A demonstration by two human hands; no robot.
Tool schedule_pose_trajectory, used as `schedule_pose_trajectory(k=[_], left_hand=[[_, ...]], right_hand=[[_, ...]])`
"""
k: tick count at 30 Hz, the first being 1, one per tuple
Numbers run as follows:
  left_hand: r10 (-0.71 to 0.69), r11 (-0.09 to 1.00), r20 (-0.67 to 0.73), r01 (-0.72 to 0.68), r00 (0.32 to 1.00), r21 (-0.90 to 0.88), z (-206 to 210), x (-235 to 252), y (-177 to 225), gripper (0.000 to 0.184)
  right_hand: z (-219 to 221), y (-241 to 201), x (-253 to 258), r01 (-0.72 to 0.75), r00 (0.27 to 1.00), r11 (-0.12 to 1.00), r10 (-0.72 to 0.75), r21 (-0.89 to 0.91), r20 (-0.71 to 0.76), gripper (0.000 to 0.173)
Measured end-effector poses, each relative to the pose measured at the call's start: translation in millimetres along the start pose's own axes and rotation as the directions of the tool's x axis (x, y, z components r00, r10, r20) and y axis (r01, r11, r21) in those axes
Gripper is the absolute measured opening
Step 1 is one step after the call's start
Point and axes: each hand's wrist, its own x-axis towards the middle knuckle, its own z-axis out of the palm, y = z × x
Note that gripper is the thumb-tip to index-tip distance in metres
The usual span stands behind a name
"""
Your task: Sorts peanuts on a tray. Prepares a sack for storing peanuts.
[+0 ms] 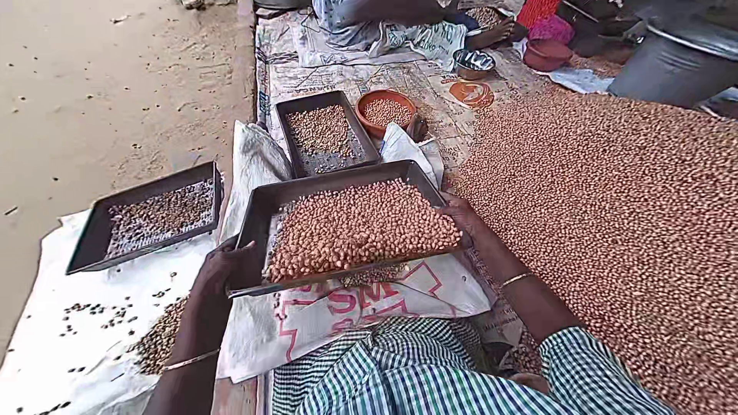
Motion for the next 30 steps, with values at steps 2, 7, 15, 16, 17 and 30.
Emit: schedule_pose_trajectory(k=[2, 7, 15, 16, 17, 30], left_hand=[[0.045, 0.996, -0.012, -0.046, 0.999, -0.081, -25, -9, -47, 0.035], [0.274, 0.932, -0.012, -0.269, 0.962, -0.242, -3, -61, -71, 0.061], [0.03, 0.996, -0.015, -0.031, 0.999, -0.086, -8, -2, -30, 0.047], [0.072, 0.991, -0.03, -0.075, 0.997, -0.11, -17, -12, -54, 0.053], [0.119, 0.981, -0.037, -0.123, 0.992, -0.147, -22, -26, -75, 0.06], [0.093, 0.989, -0.009, -0.093, 0.996, -0.11, -19, -18, -68, 0.059]], right_hand=[[19, -14, -31, 0.081, 0.997, 0.995, -0.081, -0.054, -0.004, 0.051], [0, 62, -101, 0.21, 0.962, 0.977, -0.198, 0.047, -0.189, 0.063], [4, 10, -12, 0.11, 0.993, 0.991, -0.113, -0.071, -0.037, 0.056], [12, 10, -38, 0.155, 0.985, 0.986, -0.159, -0.063, -0.064, 0.059], [16, 20, -65, 0.203, 0.973, 0.978, -0.208, -0.054, -0.1, 0.062], [10, 13, -58, 0.125, 0.987, 0.99, -0.13, -0.059, -0.098, 0.062]])
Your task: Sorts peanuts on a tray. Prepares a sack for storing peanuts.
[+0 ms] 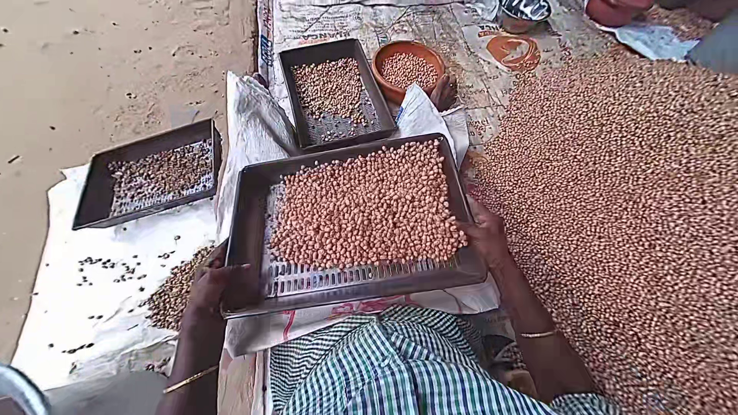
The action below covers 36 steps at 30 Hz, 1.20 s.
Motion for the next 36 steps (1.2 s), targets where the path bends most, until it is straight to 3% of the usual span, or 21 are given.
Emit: schedule_pose_trajectory(k=[2, 4, 8, 11, 13, 15, 18, 21, 23, 25, 29, 32, 36], left_hand=[[0.106, 0.991, -0.025, -0.108, 0.994, -0.081, 2, -27, -19, 0.072], [0.194, 0.977, 0.019, -0.191, 0.981, -0.098, 26, -34, 1, 0.074], [0.018, 1.0, 0.064, -0.018, 0.998, -0.006, 64, 2, 76, 0.058], [-0.083, 0.992, 0.041, 0.079, 0.996, 0.094, 30, 22, 44, 0.049], [-0.028, 0.999, 0.023, 0.027, 0.999, 0.027, 8, 1, 1, 0.061], [0.076, 0.993, 0.002, -0.076, 0.997, -0.089, 5, -27, -22, 0.072], [0.173, 0.984, 0.049, -0.17, 0.984, -0.059, 25, -32, -3, 0.074], [0.024, 1.0, 0.067, -0.023, 0.997, -0.014, 45, -10, 34, 0.067], [-0.044, 0.999, 0.041, 0.044, 0.998, -0.004, 38, -10, 21, 0.063], [0.003, 1.0, 0.003, -0.003, 1.0, 0.019, 20, -22, -9, 0.065], [0.167, 0.956, -0.014, -0.158, 0.986, 0.247, 0, -42, -49, 0.053], [0.283, 0.748, 0.045, -0.25, 0.958, 0.615, -1, -37, -46, 0.049], [0.162, 0.589, 0.037, -0.127, 0.986, 0.798, 12, -38, -30, 0.045]], right_hand=[[-4, 24, -42, 0.088, 0.994, 0.992, -0.082, 0.086, -0.076, 0.066], [-20, 52, -41, 0.079, 0.988, 0.986, -0.058, 0.146, -0.14, 0.066], [-37, 55, 49, -0.15, 0.989, 0.988, 0.15, 0.023, 0.014, 0.059], [-14, 14, 55, -0.131, 0.991, 0.99, 0.132, -0.052, 0.031, 0.056], [-5, 6, 6, -0.043, 0.999, 0.999, 0.043, -0.018, 0.008, 0.06], [-7, 28, -37, 0.068, 0.996, 0.996, -0.065, 0.051, -0.065, 0.065], [-25, 65, -33, 0.049, 0.995, 0.986, -0.034, 0.162, -0.098, 0.064], [-34, 58, 12, -0.068, 0.998, 0.997, 0.068, 0.047, -0.009, 0.06], [-30, 37, 17, -0.089, 0.995, 0.995, 0.09, -0.05, 0.031, 0.063], [-21, 29, -3, -0.088, 0.996, 0.995, 0.089, -0.042, 0.019, 0.066], [-16, 47, -45, -0.086, 0.996, 0.996, 0.086, -0.031, -0.021, 0.065], [-17, 43, -45, -0.127, 0.992, 0.981, 0.126, -0.148, -0.013, 0.06], [-18, 34, -39, -0.171, 0.982, 0.923, 0.187, -0.344, 0.014, 0.048]])
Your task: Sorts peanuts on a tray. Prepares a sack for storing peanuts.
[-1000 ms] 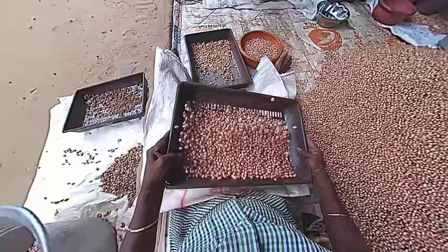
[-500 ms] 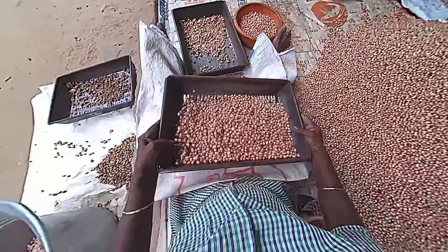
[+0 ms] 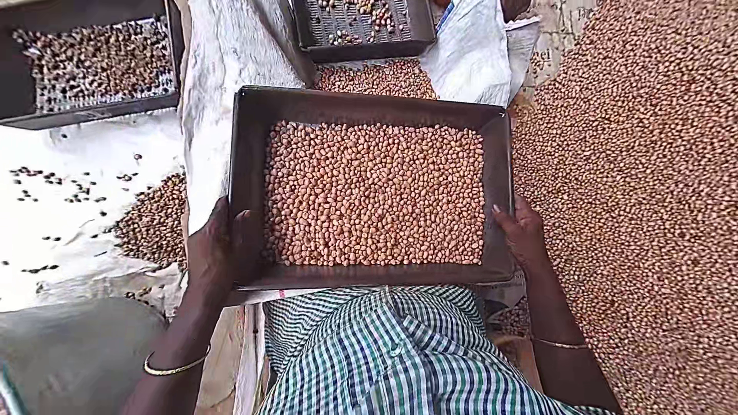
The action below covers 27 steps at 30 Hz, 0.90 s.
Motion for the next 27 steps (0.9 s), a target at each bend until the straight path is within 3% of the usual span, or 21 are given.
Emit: schedule_pose_trajectory(k=[3, 7, 10, 13, 19, 23, 27], left_hand=[[-0.042, 0.997, 0.031, 0.04, 0.999, 0.061, -3, 0, 8, 0.044], [-0.083, 0.995, 0.043, 0.08, 0.996, 0.061, -3, 1, 10, 0.049], [-0.008, 0.985, -0.015, 0.005, 1.0, -0.171, 2, 2, -6, 0.05], [-0.094, 0.839, 0.027, 0.094, 0.995, -0.535, 7, 6, -10, 0.042], [0.011, 0.719, 0.055, 0.03, 0.998, -0.695, 4, 19, -17, 0.067], [0.194, 0.751, 0.055, -0.113, 0.979, -0.65, -23, 37, 30, 0.067], [0.372, 0.808, 0.143, -0.244, 0.917, -0.536, -3, 67, 150, 0.059]], right_hand=[[-2, -8, 12, -0.021, 0.997, 0.994, 0.029, -0.104, 0.074, 0.051], [6, -20, 35, -0.067, 0.996, 0.998, 0.068, -0.007, 0.056, 0.057], [7, -8, 38, -0.036, 0.998, 0.975, 0.023, 0.221, 0.063, 0.06], [7, -4, 16, -0.12, 0.992, 0.918, 0.091, 0.378, 0.092, 0.065], [9, -4, 13, -0.074, 0.997, 0.867, 0.054, 0.492, 0.055, 0.074], [-12, 12, -6, -0.01, 0.996, 0.834, 0.055, 0.552, -0.065, 0.073], [-75, 62, -46, 0.126, 0.903, 0.866, 0.102, 0.483, -0.417, 0.07]])
